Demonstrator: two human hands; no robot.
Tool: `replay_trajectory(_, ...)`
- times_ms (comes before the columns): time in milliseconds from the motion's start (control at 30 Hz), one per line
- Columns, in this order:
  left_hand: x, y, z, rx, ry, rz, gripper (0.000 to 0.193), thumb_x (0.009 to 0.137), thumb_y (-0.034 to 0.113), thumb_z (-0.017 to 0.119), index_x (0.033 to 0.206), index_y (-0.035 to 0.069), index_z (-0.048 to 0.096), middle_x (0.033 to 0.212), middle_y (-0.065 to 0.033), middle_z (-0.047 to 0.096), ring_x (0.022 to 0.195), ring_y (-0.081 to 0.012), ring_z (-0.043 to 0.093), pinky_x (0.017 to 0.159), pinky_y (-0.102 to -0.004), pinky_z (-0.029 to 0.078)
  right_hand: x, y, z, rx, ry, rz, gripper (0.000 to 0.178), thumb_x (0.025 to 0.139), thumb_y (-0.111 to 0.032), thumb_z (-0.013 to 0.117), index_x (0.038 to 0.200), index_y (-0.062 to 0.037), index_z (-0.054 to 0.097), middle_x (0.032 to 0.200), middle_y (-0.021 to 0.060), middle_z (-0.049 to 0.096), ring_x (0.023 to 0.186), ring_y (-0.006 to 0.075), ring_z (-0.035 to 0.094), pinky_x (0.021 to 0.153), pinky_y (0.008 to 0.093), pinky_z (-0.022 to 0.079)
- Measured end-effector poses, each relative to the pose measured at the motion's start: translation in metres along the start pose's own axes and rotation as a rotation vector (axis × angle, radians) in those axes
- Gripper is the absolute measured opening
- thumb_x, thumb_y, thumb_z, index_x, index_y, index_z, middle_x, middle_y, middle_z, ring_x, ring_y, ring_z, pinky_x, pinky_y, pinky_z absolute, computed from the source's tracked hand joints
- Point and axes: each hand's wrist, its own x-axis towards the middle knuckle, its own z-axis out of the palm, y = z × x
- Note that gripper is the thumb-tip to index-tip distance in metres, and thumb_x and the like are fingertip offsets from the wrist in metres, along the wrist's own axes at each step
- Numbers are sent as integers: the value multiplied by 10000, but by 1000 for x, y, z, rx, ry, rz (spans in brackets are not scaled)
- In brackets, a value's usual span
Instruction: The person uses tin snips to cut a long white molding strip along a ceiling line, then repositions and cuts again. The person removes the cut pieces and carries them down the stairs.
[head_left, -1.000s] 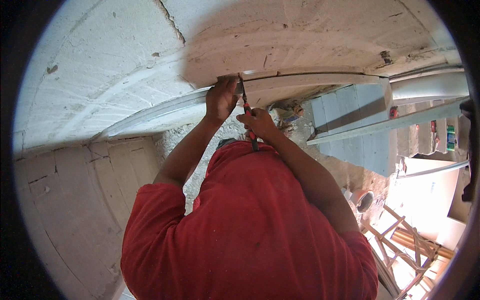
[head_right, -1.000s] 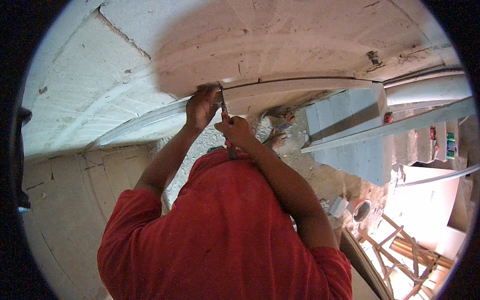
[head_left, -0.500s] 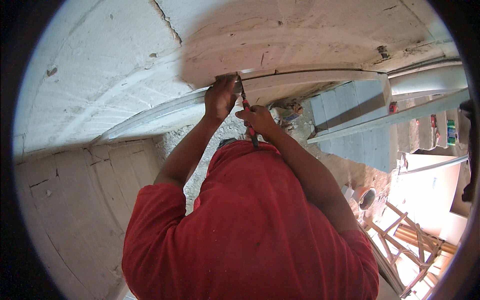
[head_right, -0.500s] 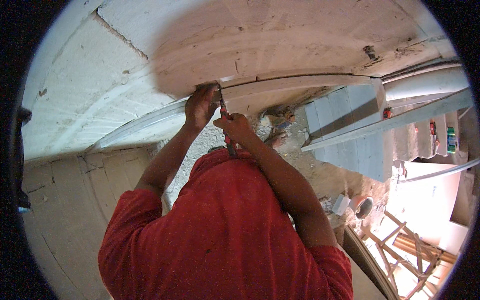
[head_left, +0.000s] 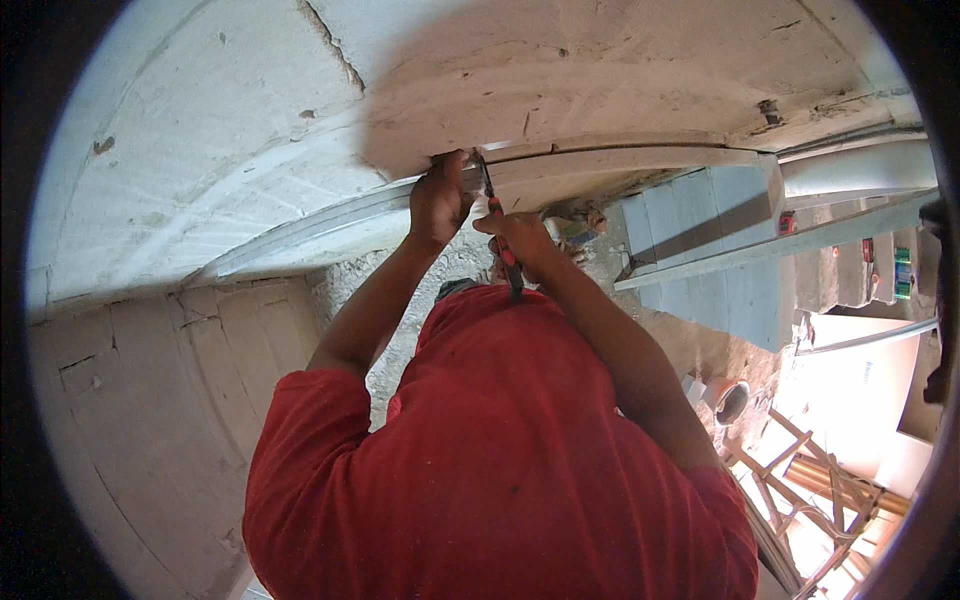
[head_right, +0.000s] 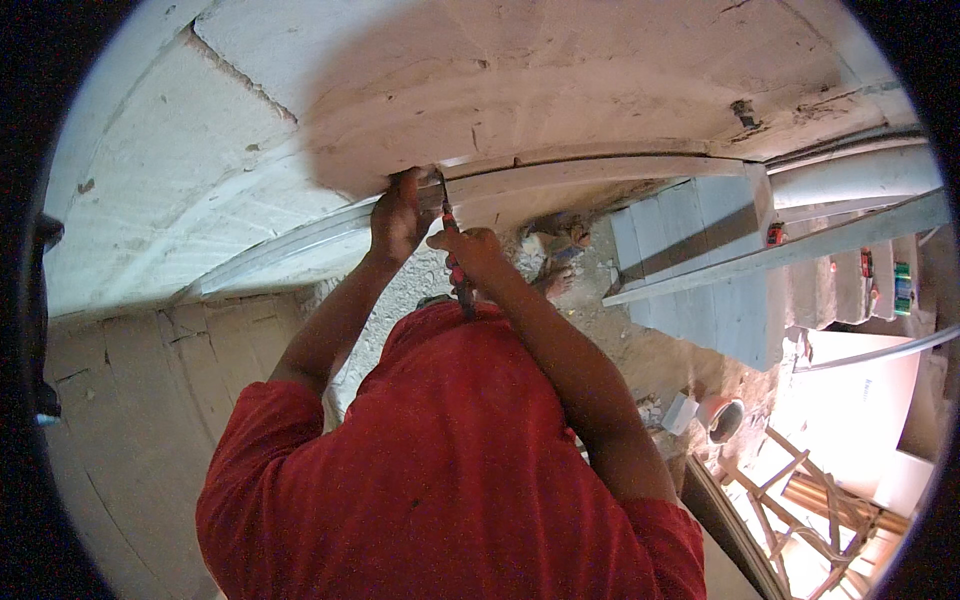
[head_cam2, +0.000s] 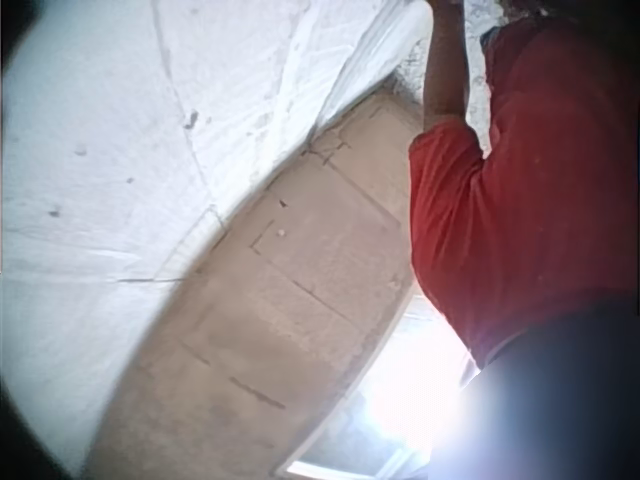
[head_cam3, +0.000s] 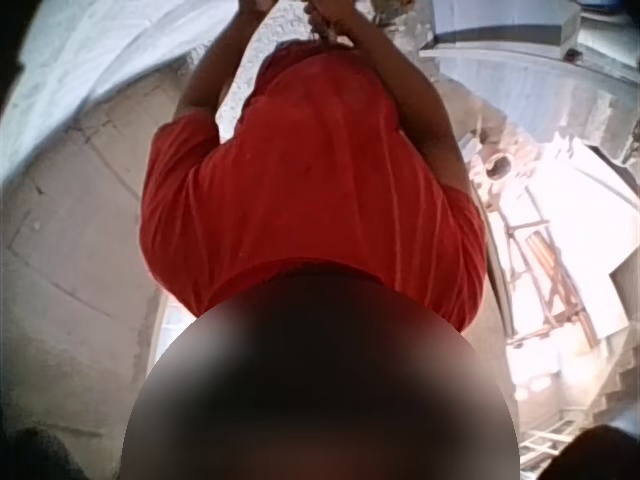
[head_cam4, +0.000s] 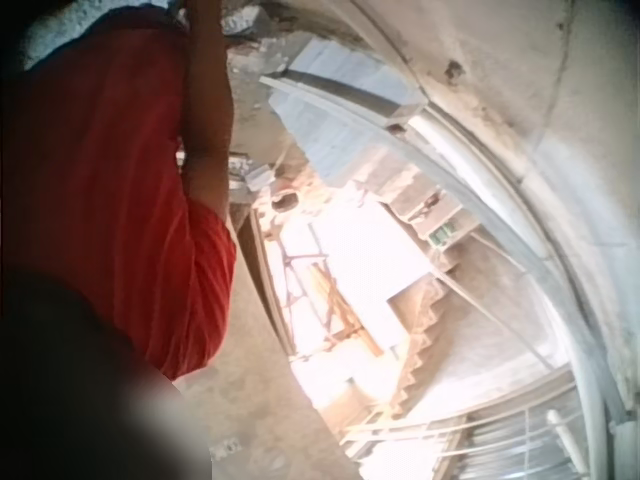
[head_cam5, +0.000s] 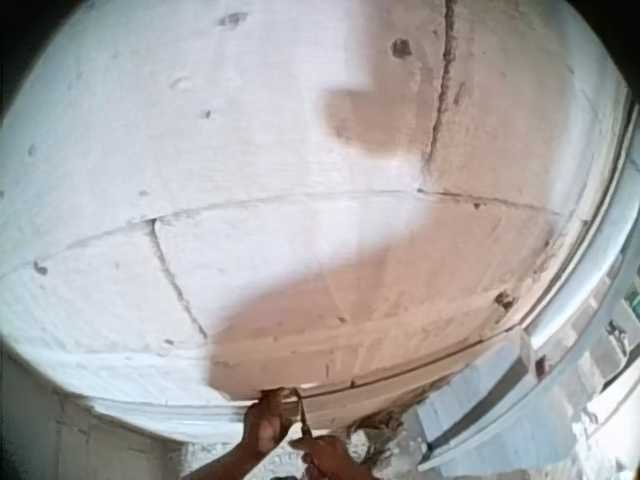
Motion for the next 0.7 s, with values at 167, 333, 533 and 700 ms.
replay_trajectory(167,-2,-1,3,61,-35,-24,631,810,349,699,1281,58,397,1078,-207,616,980,-421,601,791,-465,497,-11,-9,-7,95,-73,137,313,754,-303,726,770,-37,563,594,44,502,433,156,472,414,316,377)
replay_trajectory(333,-5,-6,5,51,-14,-12,613,720,225,742,1226,53,442,1018,-194,605,919,-396,607,723,-458,503,-17,-20,-14,34,-63,123,350,713,-328,772,743,-43,571,591,33,495,466,158,463,449,334,390)
replay_trajectory(533,-29,-1,7,-34,-31,-44,525,839,458,651,1141,64,481,921,-154,607,844,-365,604,690,-421,480,-22,-14,-7,64,-81,137,338,727,-324,766,711,-59,556,583,26,476,483,145,455,451,327,375)
replay_trajectory(700,-35,4,9,-64,21,-22,464,832,404,662,1102,72,483,883,-149,616,826,-372,614,677,-436,485,-11,2,-12,-90,-92,44,281,755,-319,717,774,-65,596,622,29,511,504,142,485,473,316,384)
